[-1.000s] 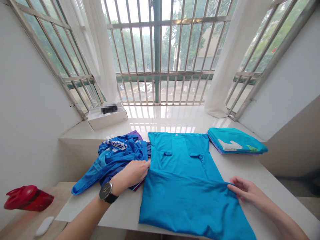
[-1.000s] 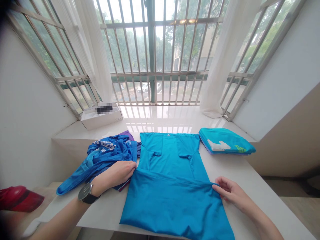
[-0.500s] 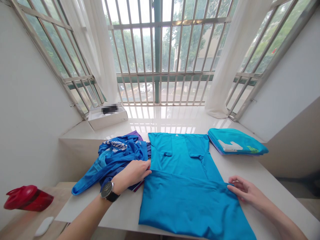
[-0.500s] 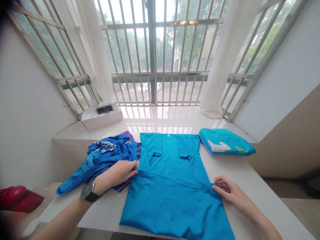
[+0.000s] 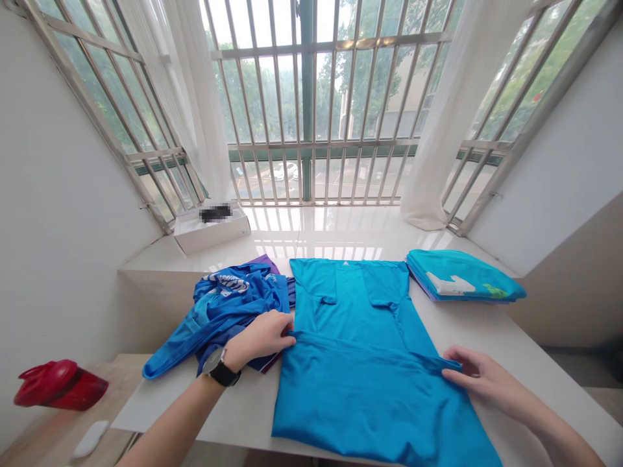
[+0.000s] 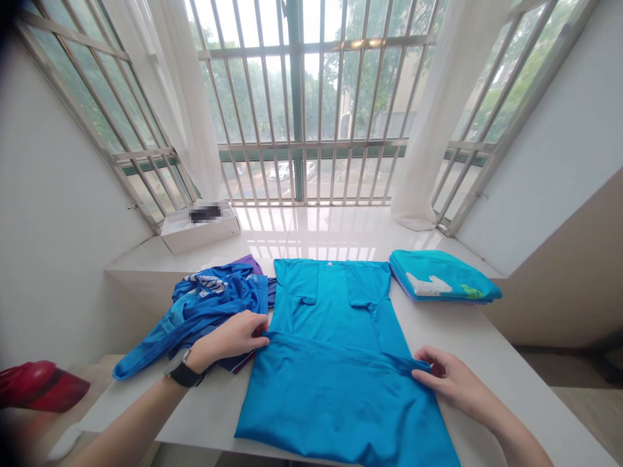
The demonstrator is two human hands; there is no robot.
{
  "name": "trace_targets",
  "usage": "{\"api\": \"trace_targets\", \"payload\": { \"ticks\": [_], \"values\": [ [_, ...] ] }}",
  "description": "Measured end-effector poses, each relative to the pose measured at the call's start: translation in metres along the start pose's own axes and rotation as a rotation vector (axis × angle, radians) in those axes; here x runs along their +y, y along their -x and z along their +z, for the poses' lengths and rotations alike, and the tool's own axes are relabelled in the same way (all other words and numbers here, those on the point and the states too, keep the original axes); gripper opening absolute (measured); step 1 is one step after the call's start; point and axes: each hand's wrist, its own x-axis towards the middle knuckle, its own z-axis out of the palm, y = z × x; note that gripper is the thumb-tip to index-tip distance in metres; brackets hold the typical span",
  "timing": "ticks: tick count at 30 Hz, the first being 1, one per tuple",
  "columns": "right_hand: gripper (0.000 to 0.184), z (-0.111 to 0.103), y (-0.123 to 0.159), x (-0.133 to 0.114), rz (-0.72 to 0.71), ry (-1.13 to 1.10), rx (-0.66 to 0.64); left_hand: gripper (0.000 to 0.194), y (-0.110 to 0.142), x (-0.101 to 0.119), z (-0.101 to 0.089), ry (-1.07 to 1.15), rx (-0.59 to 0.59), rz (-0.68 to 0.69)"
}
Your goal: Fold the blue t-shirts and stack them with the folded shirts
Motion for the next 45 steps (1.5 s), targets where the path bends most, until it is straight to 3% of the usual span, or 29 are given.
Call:
{"api": "trace_targets", "payload": {
  "ticks": [6,10,16,22,26,30,34,39,45],
  "values": [
    [0.048,0.005,0.006,-0.013,0.037,0.056,0.046,0.028,-0.004,0.001,0.015,0.121,0.033,-0.021],
    [0.048,0.007,0.007,-0.029,0.041,0.064,0.032,0.023,-0.006,0.002,0.022,0.127,0.078,-0.036],
    [0.044,0.006,0.006,-0.038,-0.032,0.083,0.011,0.017,-0.005,0.003,0.015,0.231,0.052,0.031],
    [0.048,0.003,-0.004,-0.049,0.003,0.253,-0.034,0.034,-0.019,0.013,0.010,0.082,-0.001,-0.006],
    [0.043,0.004,-0.004,-0.060,-0.019,0.322,-0.056,0.028,-0.025,0.019,0.013,0.036,-0.005,0.000],
    [0.041,-0.003,0.011,-0.071,-0.086,0.299,-0.064,0.022,-0.012,0.019,0.012,0.217,0.064,0.100],
    [0.042,-0.024,0.019,-0.079,-0.193,0.280,0.060,0.021,0.000,0.022,-0.005,0.367,0.104,0.163],
    [0.039,-0.045,-0.020,-0.083,-0.252,0.336,0.162,0.024,-0.032,0.015,-0.019,0.224,0.213,0.129],
    [0.027,-0.024,-0.095,-0.054,-0.236,0.419,0.206,0.025,-0.082,-0.011,0.010,0.007,0.153,-0.038]
  ]
}}
